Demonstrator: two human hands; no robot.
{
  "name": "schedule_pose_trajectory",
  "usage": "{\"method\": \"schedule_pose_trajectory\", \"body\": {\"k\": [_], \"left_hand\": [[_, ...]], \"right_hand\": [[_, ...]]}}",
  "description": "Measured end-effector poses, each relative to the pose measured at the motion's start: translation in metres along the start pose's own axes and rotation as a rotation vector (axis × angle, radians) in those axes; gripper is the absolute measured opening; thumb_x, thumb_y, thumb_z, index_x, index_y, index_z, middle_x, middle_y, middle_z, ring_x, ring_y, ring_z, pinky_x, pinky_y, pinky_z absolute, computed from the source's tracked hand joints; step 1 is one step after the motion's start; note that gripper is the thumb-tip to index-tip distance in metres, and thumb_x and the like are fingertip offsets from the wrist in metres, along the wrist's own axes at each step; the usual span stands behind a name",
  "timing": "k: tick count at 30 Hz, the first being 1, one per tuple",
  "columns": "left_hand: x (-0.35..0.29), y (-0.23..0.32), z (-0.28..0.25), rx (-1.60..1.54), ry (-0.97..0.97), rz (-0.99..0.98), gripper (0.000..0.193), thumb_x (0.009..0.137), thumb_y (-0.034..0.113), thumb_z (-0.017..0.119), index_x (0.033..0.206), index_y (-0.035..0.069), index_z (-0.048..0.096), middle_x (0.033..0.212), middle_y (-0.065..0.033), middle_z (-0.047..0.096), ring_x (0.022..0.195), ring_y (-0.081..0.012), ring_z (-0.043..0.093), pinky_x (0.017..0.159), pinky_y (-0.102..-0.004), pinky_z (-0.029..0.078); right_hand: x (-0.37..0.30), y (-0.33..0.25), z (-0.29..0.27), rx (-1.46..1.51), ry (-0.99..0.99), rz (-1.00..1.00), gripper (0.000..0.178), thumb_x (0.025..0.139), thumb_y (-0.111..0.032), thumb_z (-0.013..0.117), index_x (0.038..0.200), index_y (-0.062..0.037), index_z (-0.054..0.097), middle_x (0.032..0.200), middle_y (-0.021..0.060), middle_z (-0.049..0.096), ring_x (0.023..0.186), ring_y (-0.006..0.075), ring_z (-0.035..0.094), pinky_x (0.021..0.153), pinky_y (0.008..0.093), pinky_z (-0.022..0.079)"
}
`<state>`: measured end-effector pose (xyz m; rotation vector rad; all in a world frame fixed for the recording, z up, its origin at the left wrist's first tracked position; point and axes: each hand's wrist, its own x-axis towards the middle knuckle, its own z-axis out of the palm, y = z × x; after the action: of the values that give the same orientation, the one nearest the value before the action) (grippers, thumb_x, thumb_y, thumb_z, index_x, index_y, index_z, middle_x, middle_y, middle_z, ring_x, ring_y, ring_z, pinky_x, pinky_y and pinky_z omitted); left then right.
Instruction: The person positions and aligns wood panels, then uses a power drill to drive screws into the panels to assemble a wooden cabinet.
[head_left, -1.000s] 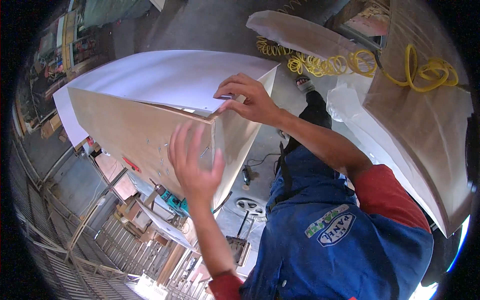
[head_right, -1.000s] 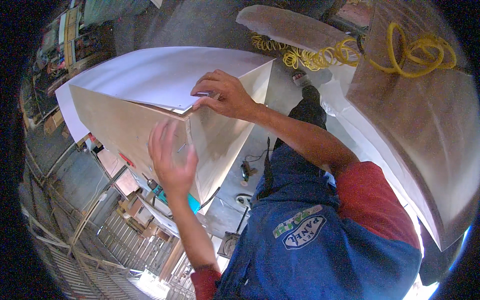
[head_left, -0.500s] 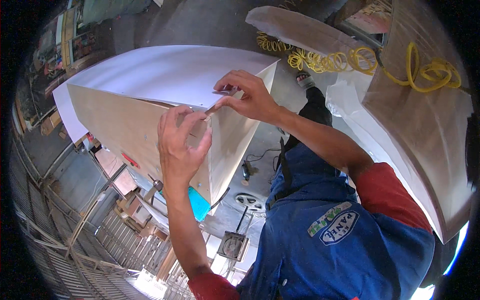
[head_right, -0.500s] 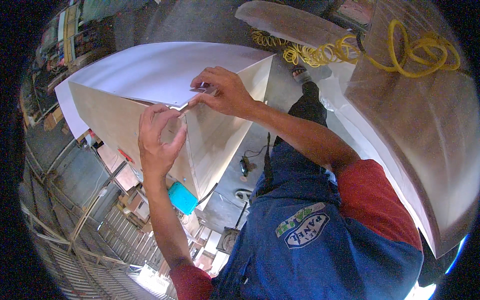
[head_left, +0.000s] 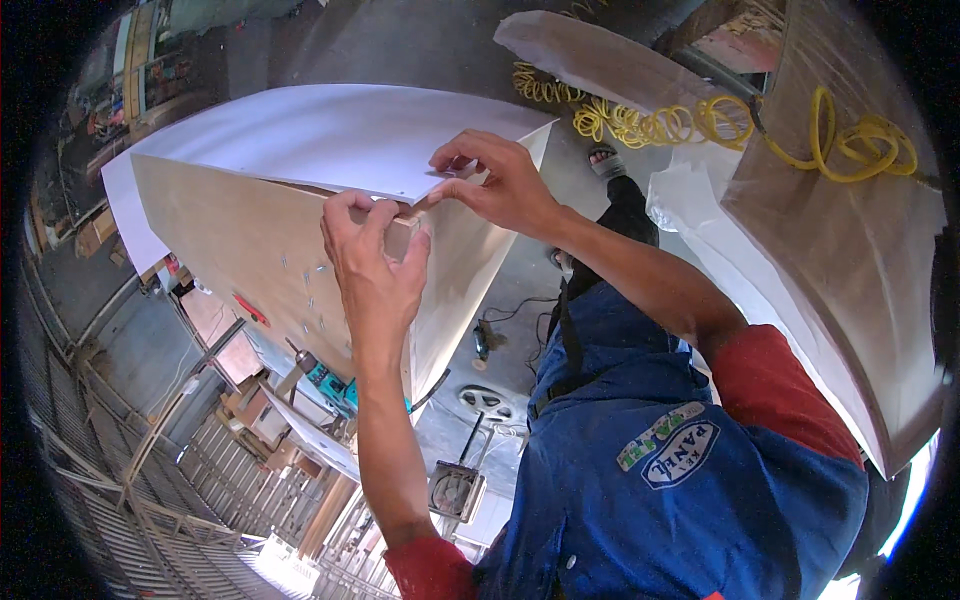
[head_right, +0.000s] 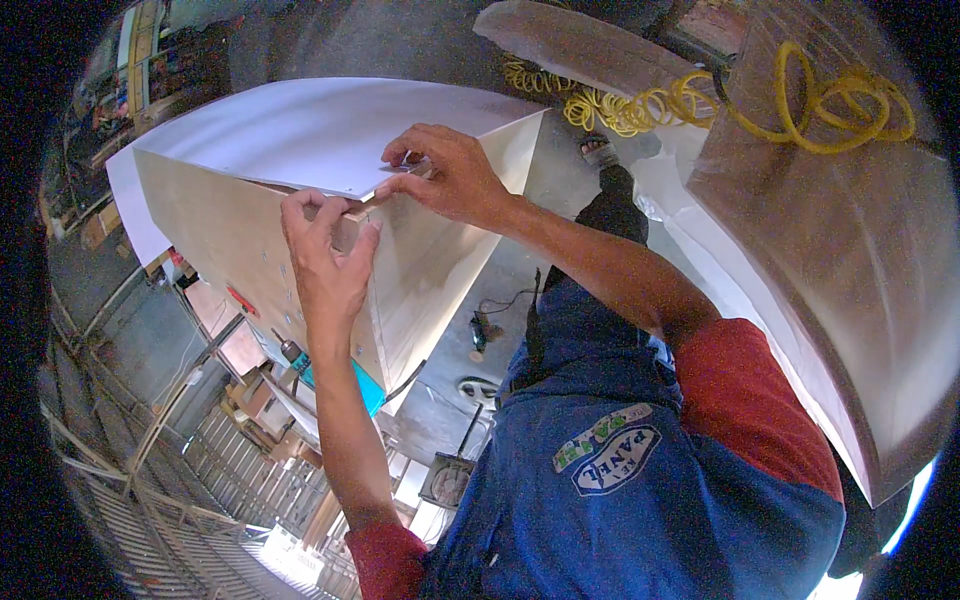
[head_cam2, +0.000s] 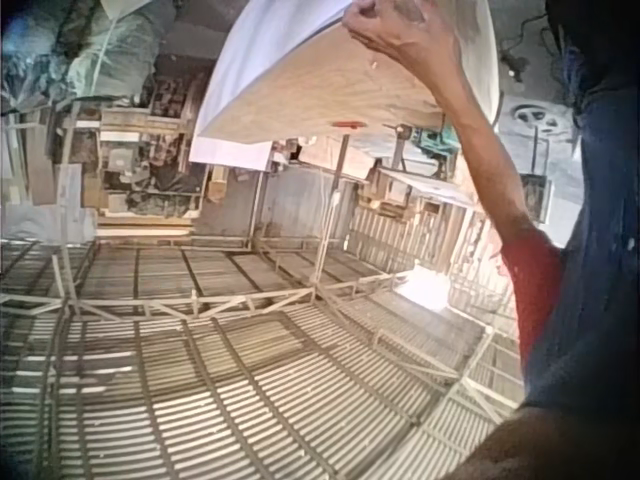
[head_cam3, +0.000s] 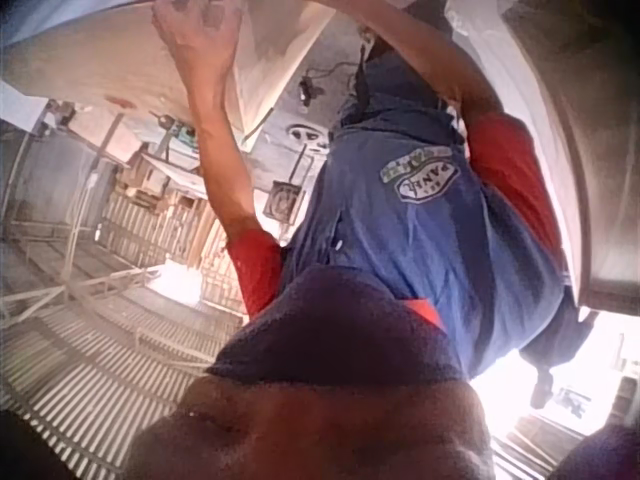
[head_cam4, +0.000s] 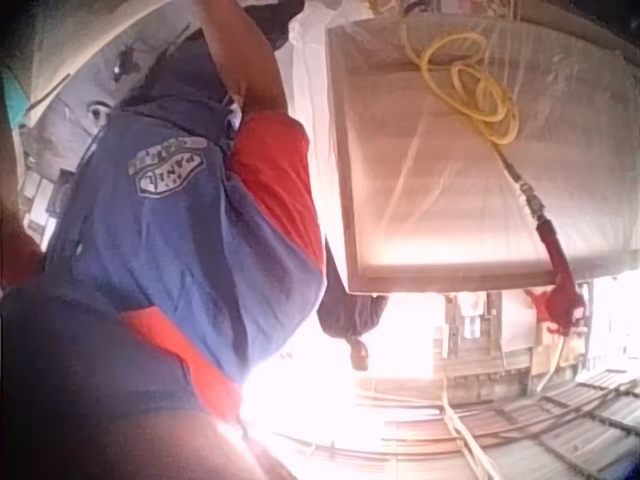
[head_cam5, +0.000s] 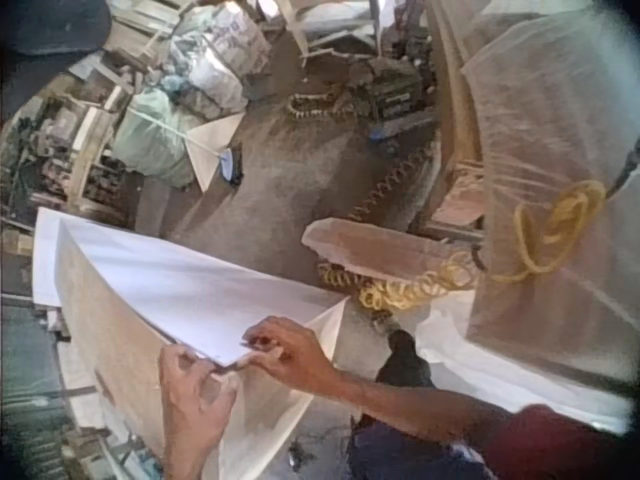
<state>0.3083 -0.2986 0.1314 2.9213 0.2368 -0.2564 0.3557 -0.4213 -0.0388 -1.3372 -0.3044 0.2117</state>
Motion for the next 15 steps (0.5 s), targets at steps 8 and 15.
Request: {"method": "schedule_pose_trajectory", "body": {"k": [8,15], "left_hand": [[-0.004,-0.006,0.003,-0.066,0.018,0.011,0.029,0.078,0.008,0.081,0.104,0.001,0.069,0.117,-0.0150,0.051,0.115,-0.0312,0.054,0.099,-0.0404,0.046],[-0.004,-0.024,0.005,-0.225,0.362,0.118,0.025,0.086,-0.003,0.074,0.111,-0.002,0.074,0.099,-0.0142,0.075,0.079,-0.0232,0.070,0.077,-0.0330,0.057]], "right_hand": [[0.002,-0.004,-0.003,0.019,-0.077,0.094,0.027,0.081,-0.022,0.086,0.104,-0.0103,0.076,0.100,0.0024,0.073,0.091,0.0156,0.067,0.074,0.0308,0.050],[0.003,0.008,-0.010,0.113,-0.215,0.011,0.026,0.084,-0.017,0.082,0.109,-0.0117,0.080,0.108,0.0041,0.074,0.100,0.0194,0.066,0.086,0.0339,0.053]]}}
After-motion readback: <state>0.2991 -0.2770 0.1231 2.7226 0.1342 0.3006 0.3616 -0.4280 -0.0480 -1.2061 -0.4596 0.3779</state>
